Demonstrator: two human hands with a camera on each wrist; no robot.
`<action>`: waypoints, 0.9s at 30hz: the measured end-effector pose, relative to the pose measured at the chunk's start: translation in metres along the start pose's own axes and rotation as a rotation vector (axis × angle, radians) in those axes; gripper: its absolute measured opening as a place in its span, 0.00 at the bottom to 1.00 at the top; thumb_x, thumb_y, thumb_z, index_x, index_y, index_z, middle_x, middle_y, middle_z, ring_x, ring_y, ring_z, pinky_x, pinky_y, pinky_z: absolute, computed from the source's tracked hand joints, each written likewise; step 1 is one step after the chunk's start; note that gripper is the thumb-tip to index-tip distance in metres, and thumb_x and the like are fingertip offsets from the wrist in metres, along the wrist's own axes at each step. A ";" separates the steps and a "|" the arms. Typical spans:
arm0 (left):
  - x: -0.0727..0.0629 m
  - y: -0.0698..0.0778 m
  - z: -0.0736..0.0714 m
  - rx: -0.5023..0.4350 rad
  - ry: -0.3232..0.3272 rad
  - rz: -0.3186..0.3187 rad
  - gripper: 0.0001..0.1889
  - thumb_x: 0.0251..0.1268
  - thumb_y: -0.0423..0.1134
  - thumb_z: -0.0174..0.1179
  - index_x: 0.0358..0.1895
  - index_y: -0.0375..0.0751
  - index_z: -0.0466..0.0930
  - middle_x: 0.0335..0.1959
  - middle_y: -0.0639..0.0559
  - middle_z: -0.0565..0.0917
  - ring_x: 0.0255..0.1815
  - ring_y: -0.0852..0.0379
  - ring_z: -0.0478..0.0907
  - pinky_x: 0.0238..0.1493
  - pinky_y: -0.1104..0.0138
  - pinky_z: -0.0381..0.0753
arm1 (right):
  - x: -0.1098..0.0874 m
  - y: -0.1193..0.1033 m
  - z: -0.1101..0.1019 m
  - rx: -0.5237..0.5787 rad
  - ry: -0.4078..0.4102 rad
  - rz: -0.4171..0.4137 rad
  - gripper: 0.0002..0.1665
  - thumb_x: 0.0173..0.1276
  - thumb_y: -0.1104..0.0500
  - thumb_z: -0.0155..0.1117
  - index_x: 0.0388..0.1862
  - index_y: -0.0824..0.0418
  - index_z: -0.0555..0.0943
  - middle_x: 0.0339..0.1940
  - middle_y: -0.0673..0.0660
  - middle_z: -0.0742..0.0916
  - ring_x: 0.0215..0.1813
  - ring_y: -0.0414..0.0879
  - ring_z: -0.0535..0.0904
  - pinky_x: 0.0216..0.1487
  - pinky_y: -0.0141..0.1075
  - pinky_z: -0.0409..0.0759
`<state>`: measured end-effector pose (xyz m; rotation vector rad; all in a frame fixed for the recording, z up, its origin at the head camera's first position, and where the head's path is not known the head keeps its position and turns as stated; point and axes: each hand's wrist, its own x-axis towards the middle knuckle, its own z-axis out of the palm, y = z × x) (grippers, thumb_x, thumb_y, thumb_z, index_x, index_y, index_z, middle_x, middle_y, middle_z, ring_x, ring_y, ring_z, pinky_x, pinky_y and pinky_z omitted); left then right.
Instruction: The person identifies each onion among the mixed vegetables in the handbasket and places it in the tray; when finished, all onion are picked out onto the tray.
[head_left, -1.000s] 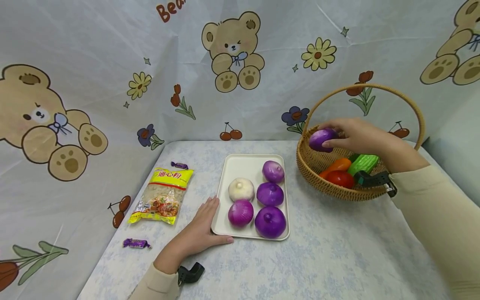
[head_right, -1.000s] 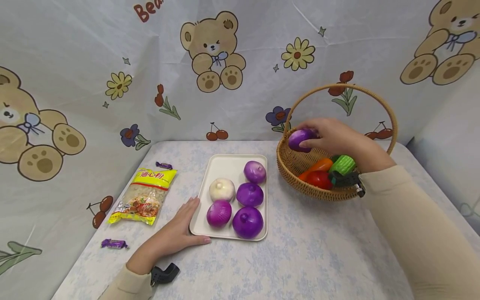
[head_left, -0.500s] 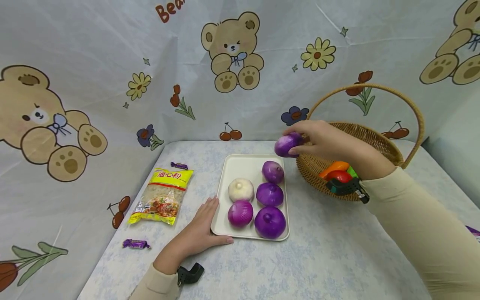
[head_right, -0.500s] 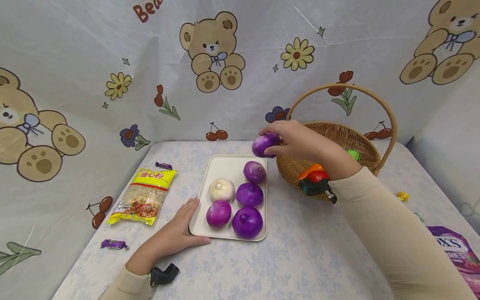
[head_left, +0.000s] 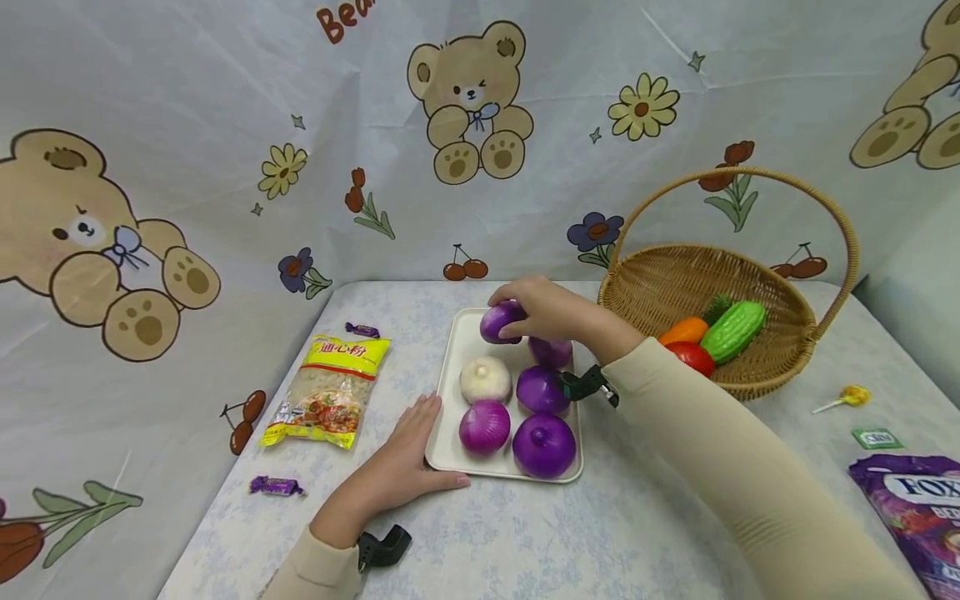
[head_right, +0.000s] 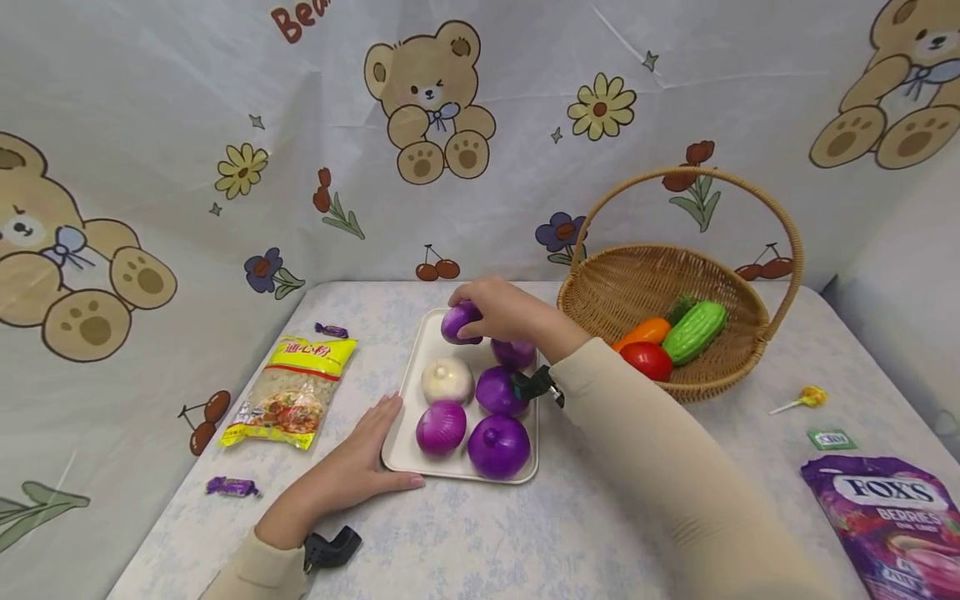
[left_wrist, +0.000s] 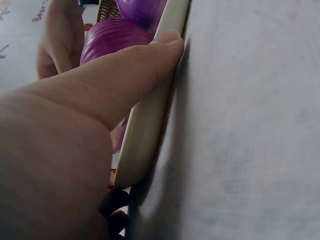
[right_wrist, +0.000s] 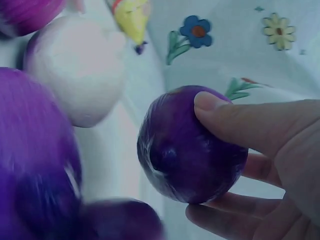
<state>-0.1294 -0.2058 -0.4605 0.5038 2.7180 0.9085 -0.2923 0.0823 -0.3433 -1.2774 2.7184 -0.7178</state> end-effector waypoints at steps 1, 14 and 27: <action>0.000 0.000 0.000 -0.001 0.001 0.001 0.70 0.54 0.71 0.74 0.86 0.36 0.42 0.86 0.43 0.44 0.85 0.50 0.34 0.81 0.53 0.38 | 0.004 0.002 0.005 0.007 -0.016 0.020 0.24 0.71 0.58 0.77 0.62 0.64 0.85 0.57 0.58 0.88 0.59 0.53 0.81 0.64 0.48 0.77; 0.001 -0.001 0.001 0.001 -0.002 0.012 0.70 0.54 0.71 0.74 0.86 0.35 0.41 0.86 0.43 0.44 0.85 0.50 0.34 0.81 0.53 0.38 | 0.025 0.019 0.035 -0.014 -0.110 0.153 0.29 0.73 0.56 0.75 0.69 0.65 0.80 0.62 0.61 0.86 0.66 0.55 0.79 0.69 0.48 0.74; 0.000 -0.001 0.000 0.012 -0.002 0.012 0.69 0.55 0.71 0.74 0.86 0.35 0.42 0.86 0.42 0.44 0.85 0.50 0.34 0.81 0.53 0.38 | 0.007 0.004 0.019 -0.034 -0.107 0.141 0.30 0.73 0.53 0.74 0.68 0.66 0.80 0.67 0.62 0.83 0.71 0.59 0.75 0.73 0.50 0.69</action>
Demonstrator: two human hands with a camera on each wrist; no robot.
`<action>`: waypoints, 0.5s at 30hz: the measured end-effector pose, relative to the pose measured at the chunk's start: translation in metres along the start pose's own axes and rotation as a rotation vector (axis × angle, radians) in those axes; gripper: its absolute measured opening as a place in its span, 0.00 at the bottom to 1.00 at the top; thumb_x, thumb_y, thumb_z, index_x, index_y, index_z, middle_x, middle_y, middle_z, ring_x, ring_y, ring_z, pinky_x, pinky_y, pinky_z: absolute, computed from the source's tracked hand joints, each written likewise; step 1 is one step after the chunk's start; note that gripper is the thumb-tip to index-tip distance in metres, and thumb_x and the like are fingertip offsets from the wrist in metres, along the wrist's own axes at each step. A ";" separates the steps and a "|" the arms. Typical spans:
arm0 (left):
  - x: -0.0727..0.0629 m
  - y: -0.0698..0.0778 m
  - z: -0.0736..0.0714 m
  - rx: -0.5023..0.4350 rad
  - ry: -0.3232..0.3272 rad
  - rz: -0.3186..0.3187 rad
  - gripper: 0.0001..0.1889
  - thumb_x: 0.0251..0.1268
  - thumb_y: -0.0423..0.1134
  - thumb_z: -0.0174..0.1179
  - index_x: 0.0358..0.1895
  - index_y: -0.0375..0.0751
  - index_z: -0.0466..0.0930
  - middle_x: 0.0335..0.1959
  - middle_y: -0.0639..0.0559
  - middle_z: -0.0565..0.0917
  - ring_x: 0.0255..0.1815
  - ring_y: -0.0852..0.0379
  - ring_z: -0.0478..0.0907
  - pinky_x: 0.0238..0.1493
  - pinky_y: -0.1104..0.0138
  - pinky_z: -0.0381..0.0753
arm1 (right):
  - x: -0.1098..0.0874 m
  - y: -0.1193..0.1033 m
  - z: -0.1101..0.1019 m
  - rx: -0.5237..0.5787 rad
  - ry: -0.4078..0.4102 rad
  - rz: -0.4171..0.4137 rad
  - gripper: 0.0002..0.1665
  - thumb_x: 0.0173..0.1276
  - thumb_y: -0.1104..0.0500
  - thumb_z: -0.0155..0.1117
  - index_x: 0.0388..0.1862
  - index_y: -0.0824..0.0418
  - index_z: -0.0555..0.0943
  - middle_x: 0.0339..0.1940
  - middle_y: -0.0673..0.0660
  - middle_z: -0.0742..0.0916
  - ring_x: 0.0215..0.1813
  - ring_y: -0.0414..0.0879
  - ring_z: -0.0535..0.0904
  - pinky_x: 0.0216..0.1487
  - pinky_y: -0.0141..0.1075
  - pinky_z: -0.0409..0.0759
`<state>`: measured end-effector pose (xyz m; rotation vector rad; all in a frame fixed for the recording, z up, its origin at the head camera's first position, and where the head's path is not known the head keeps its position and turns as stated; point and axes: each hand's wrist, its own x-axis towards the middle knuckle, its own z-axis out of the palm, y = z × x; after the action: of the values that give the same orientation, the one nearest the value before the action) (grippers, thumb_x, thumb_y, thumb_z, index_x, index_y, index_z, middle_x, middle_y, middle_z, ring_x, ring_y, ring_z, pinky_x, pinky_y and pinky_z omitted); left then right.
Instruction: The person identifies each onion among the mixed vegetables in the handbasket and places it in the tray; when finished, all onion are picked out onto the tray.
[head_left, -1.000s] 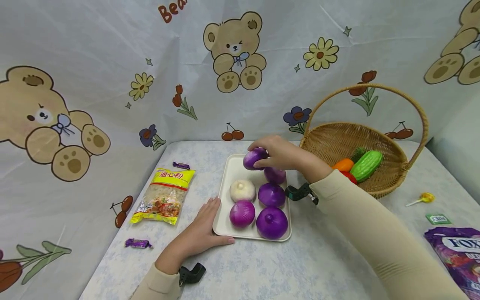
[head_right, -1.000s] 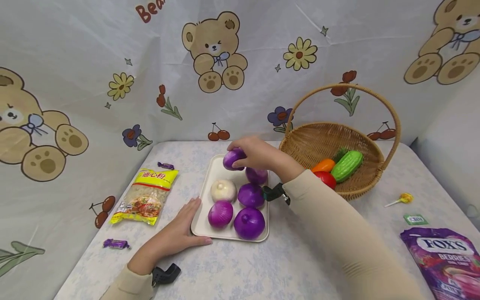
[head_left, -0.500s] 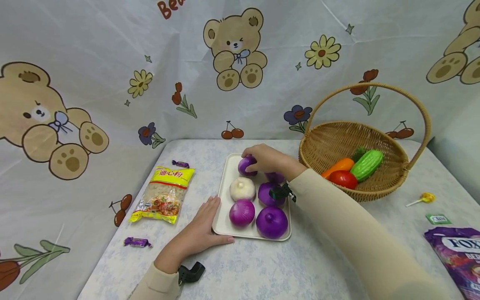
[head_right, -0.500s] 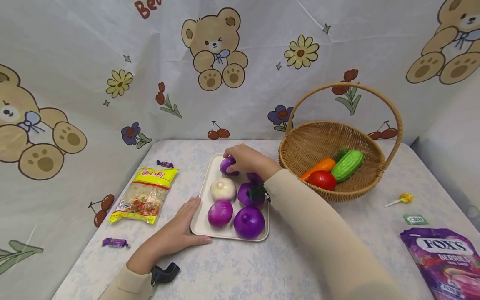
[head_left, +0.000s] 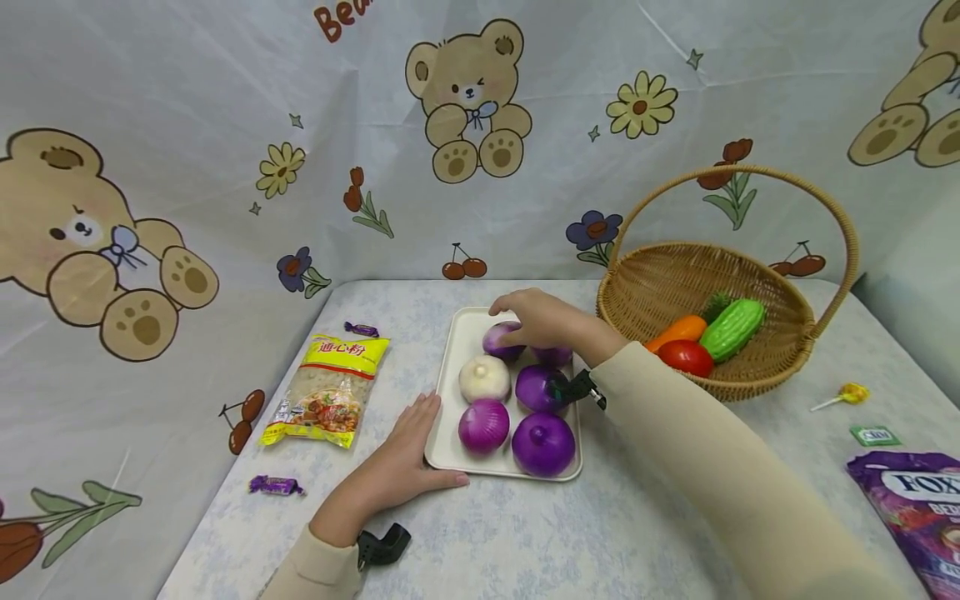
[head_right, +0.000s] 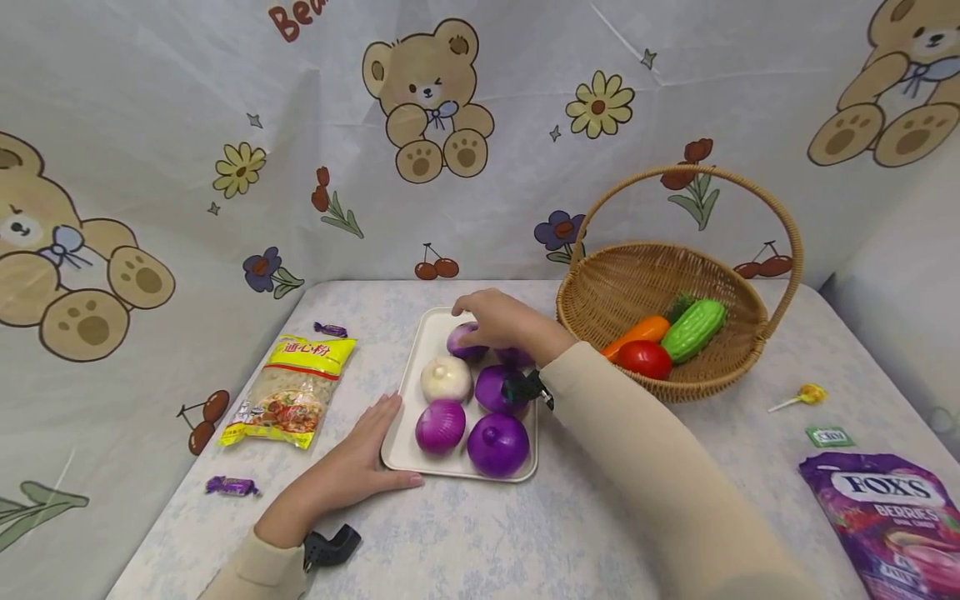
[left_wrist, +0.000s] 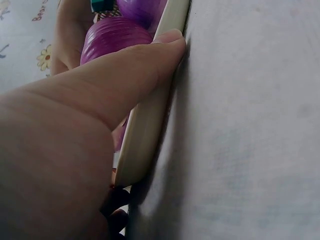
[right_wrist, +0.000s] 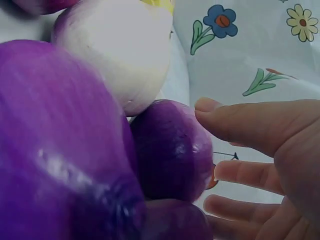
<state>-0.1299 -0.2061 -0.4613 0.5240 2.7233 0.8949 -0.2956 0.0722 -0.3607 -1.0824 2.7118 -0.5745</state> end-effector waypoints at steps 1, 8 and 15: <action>0.000 0.000 0.000 0.001 -0.001 -0.001 0.69 0.55 0.71 0.74 0.86 0.36 0.42 0.86 0.43 0.44 0.85 0.50 0.34 0.81 0.53 0.38 | -0.002 0.000 -0.001 -0.004 0.002 0.000 0.30 0.74 0.53 0.74 0.68 0.66 0.80 0.67 0.62 0.83 0.71 0.59 0.74 0.73 0.50 0.69; 0.003 -0.002 0.000 0.000 -0.006 -0.003 0.70 0.54 0.71 0.74 0.86 0.36 0.41 0.86 0.43 0.43 0.85 0.50 0.33 0.81 0.54 0.38 | -0.017 -0.006 -0.014 -0.004 0.076 -0.029 0.28 0.75 0.53 0.72 0.68 0.65 0.81 0.67 0.61 0.83 0.71 0.57 0.75 0.73 0.50 0.69; 0.002 -0.003 -0.002 -0.012 -0.003 0.006 0.69 0.55 0.70 0.75 0.86 0.35 0.41 0.86 0.42 0.43 0.85 0.49 0.33 0.81 0.54 0.37 | -0.043 -0.015 -0.034 -0.024 0.166 -0.104 0.27 0.74 0.54 0.74 0.67 0.64 0.82 0.64 0.60 0.85 0.70 0.58 0.76 0.71 0.52 0.72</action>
<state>-0.1330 -0.2087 -0.4619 0.5312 2.7128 0.9108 -0.2646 0.1014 -0.3233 -1.2398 2.8220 -0.6786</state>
